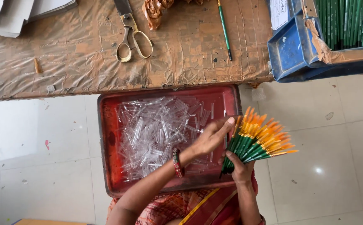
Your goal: The person picks up a bundle of paintbrushes and slides clear plastic sleeves onto each paintbrush one by one.
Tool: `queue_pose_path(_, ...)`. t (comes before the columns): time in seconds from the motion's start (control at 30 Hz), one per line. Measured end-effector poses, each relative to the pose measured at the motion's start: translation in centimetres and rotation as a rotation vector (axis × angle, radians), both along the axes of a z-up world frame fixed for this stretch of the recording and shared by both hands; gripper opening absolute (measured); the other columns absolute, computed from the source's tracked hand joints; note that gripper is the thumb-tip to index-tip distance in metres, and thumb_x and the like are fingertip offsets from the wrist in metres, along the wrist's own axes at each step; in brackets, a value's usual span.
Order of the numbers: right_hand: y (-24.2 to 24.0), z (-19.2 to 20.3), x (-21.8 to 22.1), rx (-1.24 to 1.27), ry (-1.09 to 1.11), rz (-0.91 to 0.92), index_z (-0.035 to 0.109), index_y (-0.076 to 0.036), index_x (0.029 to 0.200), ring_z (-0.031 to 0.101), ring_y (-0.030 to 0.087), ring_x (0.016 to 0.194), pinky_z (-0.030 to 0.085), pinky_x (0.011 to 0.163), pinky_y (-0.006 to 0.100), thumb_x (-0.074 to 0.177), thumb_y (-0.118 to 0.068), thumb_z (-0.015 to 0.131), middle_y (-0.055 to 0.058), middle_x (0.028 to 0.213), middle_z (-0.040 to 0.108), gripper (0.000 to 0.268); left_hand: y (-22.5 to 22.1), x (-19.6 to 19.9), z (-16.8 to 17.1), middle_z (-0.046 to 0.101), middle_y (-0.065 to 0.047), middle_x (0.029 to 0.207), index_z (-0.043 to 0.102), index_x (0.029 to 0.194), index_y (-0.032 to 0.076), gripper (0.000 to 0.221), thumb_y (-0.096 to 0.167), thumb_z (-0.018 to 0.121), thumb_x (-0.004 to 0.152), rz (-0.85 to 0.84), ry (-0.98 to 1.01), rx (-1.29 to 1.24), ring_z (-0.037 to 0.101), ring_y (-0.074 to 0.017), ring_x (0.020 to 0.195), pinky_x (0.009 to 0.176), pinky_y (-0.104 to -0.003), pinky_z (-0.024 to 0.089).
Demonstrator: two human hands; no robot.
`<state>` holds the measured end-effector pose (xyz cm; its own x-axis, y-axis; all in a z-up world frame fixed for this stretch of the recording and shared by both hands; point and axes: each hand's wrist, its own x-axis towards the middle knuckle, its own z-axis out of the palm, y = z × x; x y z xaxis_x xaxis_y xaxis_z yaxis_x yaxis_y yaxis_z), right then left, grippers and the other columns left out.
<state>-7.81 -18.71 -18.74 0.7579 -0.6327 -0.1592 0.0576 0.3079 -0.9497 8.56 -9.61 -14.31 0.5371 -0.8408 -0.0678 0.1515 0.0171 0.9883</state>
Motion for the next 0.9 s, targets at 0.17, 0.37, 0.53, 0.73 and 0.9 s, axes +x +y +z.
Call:
queue_pose_path(0.17, -2.4, 0.6, -2.4, 0.262, -0.204, -0.070, 0.061, -0.001, 0.124, 0.064, 0.021, 0.068, 0.054, 0.061, 0.037, 0.092, -0.002, 0.067, 0.011, 0.086, 0.066, 0.032, 0.0, 5.5, -2.4, 0.078, -0.007, 0.105, 0.072, 0.121, 0.017, 0.023, 0.019, 0.056, 0.104, 0.123, -0.700, 0.238, 0.065, -0.0240, 0.064, 0.057, -0.040, 0.056)
queue_pose_path(0.37, -2.1, 3.0, -2.7, 0.241, -0.313, -0.175, 0.057, -0.001, 0.126, 0.055, 0.018, 0.066, 0.046, 0.062, 0.033, 0.100, -0.009, 0.069, 0.008, 0.084, 0.061, 0.030, -1.8, 4.3, -4.9, 0.071, -0.013, 0.086, 0.071, 0.111, 0.014, 0.015, 0.017, 0.062, 0.100, -0.158, -1.040, 0.705, 0.063, -0.0207, 0.064, 0.056, -0.039, 0.051)
queue_pose_path(0.53, -1.8, 4.8, -2.4, 0.089, -0.236, -0.171, 0.057, -0.002, 0.122, 0.052, 0.017, 0.064, 0.045, 0.059, 0.032, 0.099, -0.011, 0.070, 0.007, 0.078, 0.058, 0.028, -1.6, 2.4, -6.4, 0.067, -0.010, 0.089, 0.071, 0.097, 0.011, 0.010, 0.016, 0.069, 0.088, -0.090, -1.228, 0.782, 0.065, -0.0245, 0.083, 0.075, -0.045, 0.050)
queue_pose_path(0.73, -1.8, 5.4, -2.0, -0.007, -0.222, -0.083, 0.058, 0.000, 0.114, 0.050, 0.014, 0.061, 0.042, 0.055, 0.028, 0.101, -0.005, 0.068, 0.006, 0.075, 0.057, 0.017, -0.4, 2.4, -6.1, 0.066, -0.012, 0.087, 0.070, 0.093, 0.007, 0.015, 0.015, 0.071, 0.080, -0.109, -1.184, 0.713, 0.064, -0.0245, 0.079, 0.071, -0.044, 0.051)
queue_pose_path(0.9, -0.5, 5.6, -0.9, -0.051, -0.110, -0.041, 0.057, -0.002, 0.107, 0.055, 0.013, 0.057, 0.045, 0.048, 0.027, 0.096, 0.002, 0.066, 0.006, 0.073, 0.059, 0.015, 1.7, 4.5, 0.7, 0.074, -0.014, 0.090, 0.068, 0.104, 0.003, 0.041, 0.043, 0.062, 0.108, -0.356, -0.832, 0.850, 0.072, -0.0216, 0.077, 0.068, -0.037, 0.059)
